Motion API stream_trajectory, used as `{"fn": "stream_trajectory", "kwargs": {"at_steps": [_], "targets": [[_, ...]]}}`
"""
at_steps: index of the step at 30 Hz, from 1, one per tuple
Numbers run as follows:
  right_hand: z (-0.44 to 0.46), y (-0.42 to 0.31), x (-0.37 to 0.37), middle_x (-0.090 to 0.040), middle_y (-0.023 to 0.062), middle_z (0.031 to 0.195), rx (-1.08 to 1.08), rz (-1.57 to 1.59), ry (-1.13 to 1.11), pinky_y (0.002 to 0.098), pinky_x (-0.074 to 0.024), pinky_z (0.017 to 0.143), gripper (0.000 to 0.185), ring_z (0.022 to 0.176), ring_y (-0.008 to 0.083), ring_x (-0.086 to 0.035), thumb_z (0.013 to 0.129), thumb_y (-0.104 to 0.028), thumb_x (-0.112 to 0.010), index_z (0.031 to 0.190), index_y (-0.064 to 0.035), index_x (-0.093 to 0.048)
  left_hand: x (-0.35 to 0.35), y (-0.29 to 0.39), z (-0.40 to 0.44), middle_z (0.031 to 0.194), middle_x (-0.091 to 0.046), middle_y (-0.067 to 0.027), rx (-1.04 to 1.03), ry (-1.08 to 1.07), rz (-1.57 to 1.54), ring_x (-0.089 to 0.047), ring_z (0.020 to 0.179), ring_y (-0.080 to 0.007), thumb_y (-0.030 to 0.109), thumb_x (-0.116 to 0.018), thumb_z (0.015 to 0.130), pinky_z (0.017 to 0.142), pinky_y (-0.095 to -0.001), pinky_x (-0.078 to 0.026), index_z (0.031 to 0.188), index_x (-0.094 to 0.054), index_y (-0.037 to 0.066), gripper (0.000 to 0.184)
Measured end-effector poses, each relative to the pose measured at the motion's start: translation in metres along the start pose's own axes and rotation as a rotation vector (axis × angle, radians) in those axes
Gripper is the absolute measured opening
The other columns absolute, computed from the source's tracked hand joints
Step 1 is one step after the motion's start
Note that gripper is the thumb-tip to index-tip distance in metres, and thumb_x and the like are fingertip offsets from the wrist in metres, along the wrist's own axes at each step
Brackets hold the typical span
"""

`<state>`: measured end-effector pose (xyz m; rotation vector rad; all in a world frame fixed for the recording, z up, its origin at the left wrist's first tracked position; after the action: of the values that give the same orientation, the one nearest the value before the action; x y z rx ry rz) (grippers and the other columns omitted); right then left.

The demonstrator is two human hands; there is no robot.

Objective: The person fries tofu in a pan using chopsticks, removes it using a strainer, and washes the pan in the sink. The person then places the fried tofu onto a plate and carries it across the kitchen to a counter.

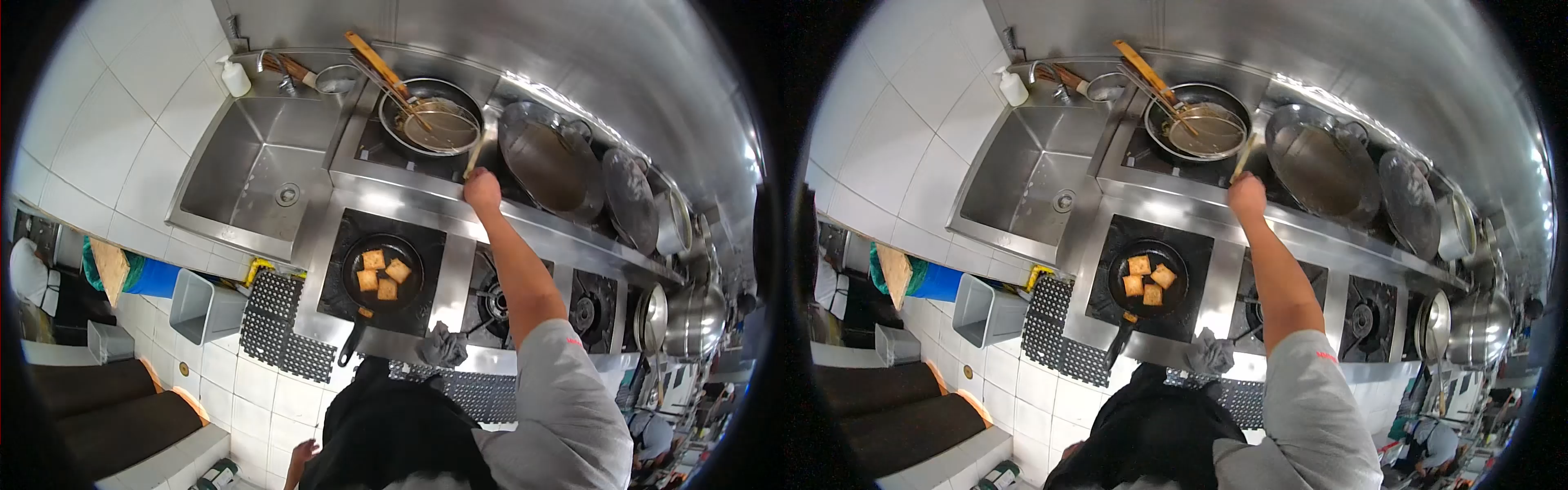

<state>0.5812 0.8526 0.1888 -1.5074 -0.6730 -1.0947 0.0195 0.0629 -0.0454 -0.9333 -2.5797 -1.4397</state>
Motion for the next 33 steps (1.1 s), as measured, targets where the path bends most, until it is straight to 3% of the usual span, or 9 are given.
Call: {"fn": "stream_trajectory", "kwargs": {"at_steps": [4, 9, 11, 13, 15, 19, 23, 29, 33], "targets": [[0.060, -0.024, 0.005, -0.069, 0.0250, 0.115, -0.133, -0.083, 0.082, 0.0507, -0.0519, 0.094, 0.038, 0.111, 0.0419, -0.065, 0.095, -0.037, -0.060, 0.113, -0.0053, -0.070, -0.016, -0.042, -0.011, 0.118, -0.068, -0.0143, 0.646, 0.377, -1.056, -0.070, 0.108, -0.0249, 0.028, -0.060, 0.101, 0.090, -0.0341, -0.058, 0.127, -0.059, -0.009, 0.045], [0.045, -0.006, 0.003, -0.072, 0.0259, 0.108, -0.192, -0.228, 0.026, 0.0479, -0.0551, 0.091, 0.031, 0.104, 0.0410, -0.069, 0.088, -0.027, -0.064, 0.099, 0.0003, -0.075, 0.015, 0.004, -0.027, 0.122, -0.066, -0.0155, 0.379, 0.206, -0.500, -0.069, 0.104, -0.0293, 0.026, -0.056, 0.102, 0.087, -0.0423, -0.056, 0.131, -0.058, -0.006, 0.044], [0.032, -0.004, 0.010, -0.072, 0.0259, 0.108, -0.158, -0.266, 0.009, 0.0473, -0.0550, 0.092, 0.032, 0.105, 0.0409, -0.069, 0.087, -0.027, -0.065, 0.099, 0.0010, -0.075, 0.034, 0.009, -0.009, 0.124, -0.066, -0.0140, 0.471, 0.238, -0.564, -0.069, 0.102, -0.0285, 0.029, -0.056, 0.100, 0.085, -0.0442, -0.054, 0.133, -0.058, 0.000, 0.044], [0.020, 0.001, 0.015, -0.071, 0.0256, 0.109, -0.164, -0.278, 0.014, 0.0471, -0.0548, 0.092, 0.034, 0.106, 0.0410, -0.069, 0.086, -0.029, -0.065, 0.099, 0.0011, -0.074, 0.049, 0.022, 0.009, 0.125, -0.066, -0.0120, 0.848, 0.387, -0.919, -0.069, 0.101, -0.0264, 0.034, -0.057, 0.099, 0.083, -0.0446, -0.050, 0.135, -0.059, 0.006, 0.045], [0.008, 0.006, 0.019, -0.071, 0.0256, 0.111, -0.221, -0.246, 0.026, 0.0472, -0.0547, 0.093, 0.036, 0.107, 0.0411, -0.068, 0.085, -0.031, -0.066, 0.100, 0.0009, -0.074, 0.072, 0.024, 0.034, 0.126, -0.066, -0.0098, 0.912, 0.382, -0.808, -0.069, 0.102, -0.0252, 0.037, -0.057, 0.098, 0.082, -0.0449, -0.047, 0.136, -0.059, 0.015, 0.045], [-0.005, 0.025, 0.017, -0.071, 0.0255, 0.108, -0.166, -0.253, 0.060, 0.0474, -0.0554, 0.090, 0.037, 0.105, 0.0420, -0.069, 0.084, -0.032, -0.064, 0.098, 0.0009, -0.074, 0.126, 0.062, 0.079, 0.127, -0.067, -0.0104, 0.635, 0.481, -0.715, -0.069, 0.100, -0.0234, 0.036, -0.057, 0.098, 0.078, -0.0359, -0.050, 0.135, -0.060, 0.010, 0.046], [-0.075, 0.033, 0.031, -0.073, 0.0232, 0.088, -0.020, -0.013, 0.055, 0.0458, -0.0559, 0.071, 0.040, 0.079, 0.0381, -0.072, 0.086, -0.035, -0.066, 0.088, 0.0047, -0.071, 0.144, 0.195, 0.070, 0.114, -0.070, -0.0136, 0.319, 0.371, -0.721, -0.070, 0.100, -0.0230, 0.040, -0.055, 0.102, 0.087, -0.0336, -0.054, 0.127, -0.062, -0.001, 0.048], [-0.304, 0.041, -0.012, -0.063, -0.0010, 0.073, -0.100, 0.873, -0.598, 0.0246, -0.0460, 0.057, 0.009, 0.064, 0.0068, -0.057, 0.091, -0.010, -0.069, 0.093, -0.0010, -0.067, 0.085, 0.359, 0.096, 0.111, -0.071, -0.0117, 0.152, 0.189, -0.773, -0.068, 0.103, -0.0194, 0.027, -0.056, 0.106, 0.096, -0.0330, -0.054, 0.122, -0.065, -0.006, 0.038], [-0.397, -0.018, -0.005, -0.063, -0.0002, 0.075, 0.072, 0.807, -1.002, 0.0246, -0.0461, 0.060, 0.015, 0.067, 0.0071, -0.058, 0.092, -0.015, -0.071, 0.096, -0.0012, -0.066, 0.040, 0.419, 0.170, 0.115, -0.069, -0.0073, -0.026, 0.091, -0.692, -0.064, 0.106, -0.0150, 0.032, -0.056, 0.106, 0.094, -0.0304, -0.053, 0.128, -0.064, -0.002, 0.041]]}}
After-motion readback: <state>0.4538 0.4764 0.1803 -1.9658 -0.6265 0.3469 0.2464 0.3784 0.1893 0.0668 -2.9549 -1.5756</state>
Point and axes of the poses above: each hand's wrist, its own z-axis towards the middle knuckle, its own x-axis out of the back of the hand, y = z × x, the point moved 8 cm from there along z, towards the middle knuckle
